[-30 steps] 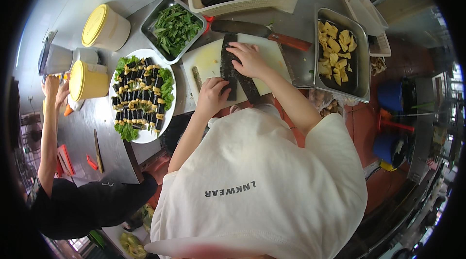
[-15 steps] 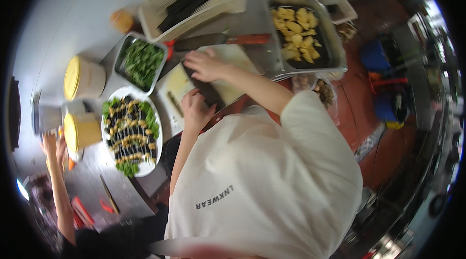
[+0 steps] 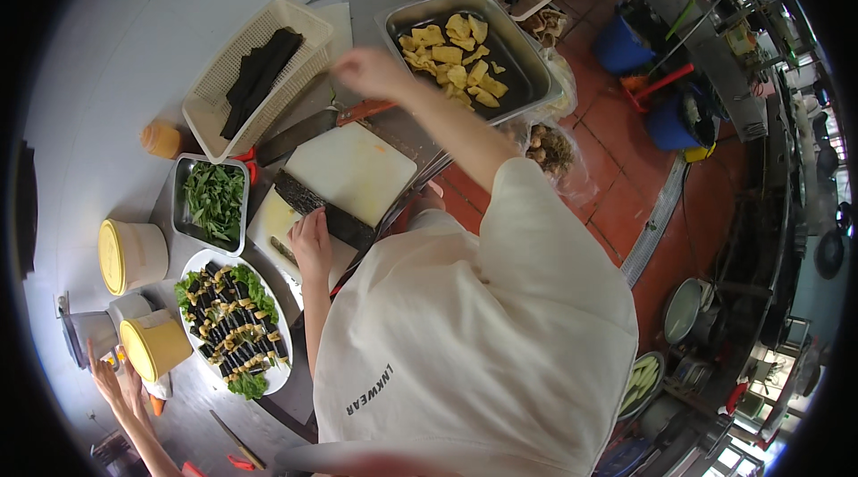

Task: The person assembles small sushi rolls by placing a sheet of seaweed on a cutting board, adding a strip of egg omelet and a green vegetable, then rolling it tightly. The finished rolls are placed on a plate with lettuce.

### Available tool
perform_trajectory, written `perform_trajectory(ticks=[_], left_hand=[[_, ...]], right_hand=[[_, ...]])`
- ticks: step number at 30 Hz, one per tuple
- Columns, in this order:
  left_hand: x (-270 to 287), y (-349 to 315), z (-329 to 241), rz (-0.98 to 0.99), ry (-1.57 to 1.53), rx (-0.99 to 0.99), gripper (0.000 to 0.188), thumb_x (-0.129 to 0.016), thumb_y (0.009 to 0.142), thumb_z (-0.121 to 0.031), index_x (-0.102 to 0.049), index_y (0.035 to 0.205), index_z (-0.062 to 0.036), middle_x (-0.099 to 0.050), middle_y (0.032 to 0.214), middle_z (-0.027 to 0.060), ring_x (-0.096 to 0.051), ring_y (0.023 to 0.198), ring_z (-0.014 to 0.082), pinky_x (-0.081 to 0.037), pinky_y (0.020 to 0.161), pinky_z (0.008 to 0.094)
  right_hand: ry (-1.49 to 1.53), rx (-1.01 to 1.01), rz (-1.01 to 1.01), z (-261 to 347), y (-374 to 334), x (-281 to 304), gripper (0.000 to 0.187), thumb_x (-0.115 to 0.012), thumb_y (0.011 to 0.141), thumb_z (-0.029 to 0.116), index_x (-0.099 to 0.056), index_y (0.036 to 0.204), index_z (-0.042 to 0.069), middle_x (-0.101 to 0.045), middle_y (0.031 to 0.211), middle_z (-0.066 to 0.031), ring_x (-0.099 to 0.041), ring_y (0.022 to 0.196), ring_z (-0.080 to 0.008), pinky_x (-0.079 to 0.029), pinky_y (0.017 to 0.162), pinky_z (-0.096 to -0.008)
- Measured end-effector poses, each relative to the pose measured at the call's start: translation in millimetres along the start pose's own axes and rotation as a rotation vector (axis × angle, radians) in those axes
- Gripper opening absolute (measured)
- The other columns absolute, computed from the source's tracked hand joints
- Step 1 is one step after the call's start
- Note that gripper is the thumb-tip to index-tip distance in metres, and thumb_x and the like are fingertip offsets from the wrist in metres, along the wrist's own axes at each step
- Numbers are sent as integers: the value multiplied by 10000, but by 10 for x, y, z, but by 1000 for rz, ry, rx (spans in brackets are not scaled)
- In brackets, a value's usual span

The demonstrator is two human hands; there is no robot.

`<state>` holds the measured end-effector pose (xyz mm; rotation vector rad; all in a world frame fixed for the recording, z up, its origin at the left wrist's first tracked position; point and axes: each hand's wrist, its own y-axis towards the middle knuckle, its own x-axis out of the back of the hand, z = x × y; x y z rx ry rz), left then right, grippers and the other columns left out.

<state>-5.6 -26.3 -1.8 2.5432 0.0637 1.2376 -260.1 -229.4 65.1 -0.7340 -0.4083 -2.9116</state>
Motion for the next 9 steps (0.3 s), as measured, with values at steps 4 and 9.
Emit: perform_trajectory(ticks=[4,9], left_hand=[[-41,47,-26,37,-14,-25,313,-753,716,-142,-665,1010,-81,-663,927,72,-601,861,268,-414,824,388],[80,-79,-80,48,20,3,445,-809,620,-158,-667,1038,-102,-654,1053,86,-591,1000,257,-408,904,397]], right_hand=[[-978,-211,141,-1141,252,1132,258,-650,731,168,-692,944,30,-672,985,-192,-644,936,-339,-514,816,-425],[-884,-377,244,-1382,155,1104,351,-694,732,196,-684,1058,68,-652,1069,-208,-622,1037,-316,-504,886,-382]])
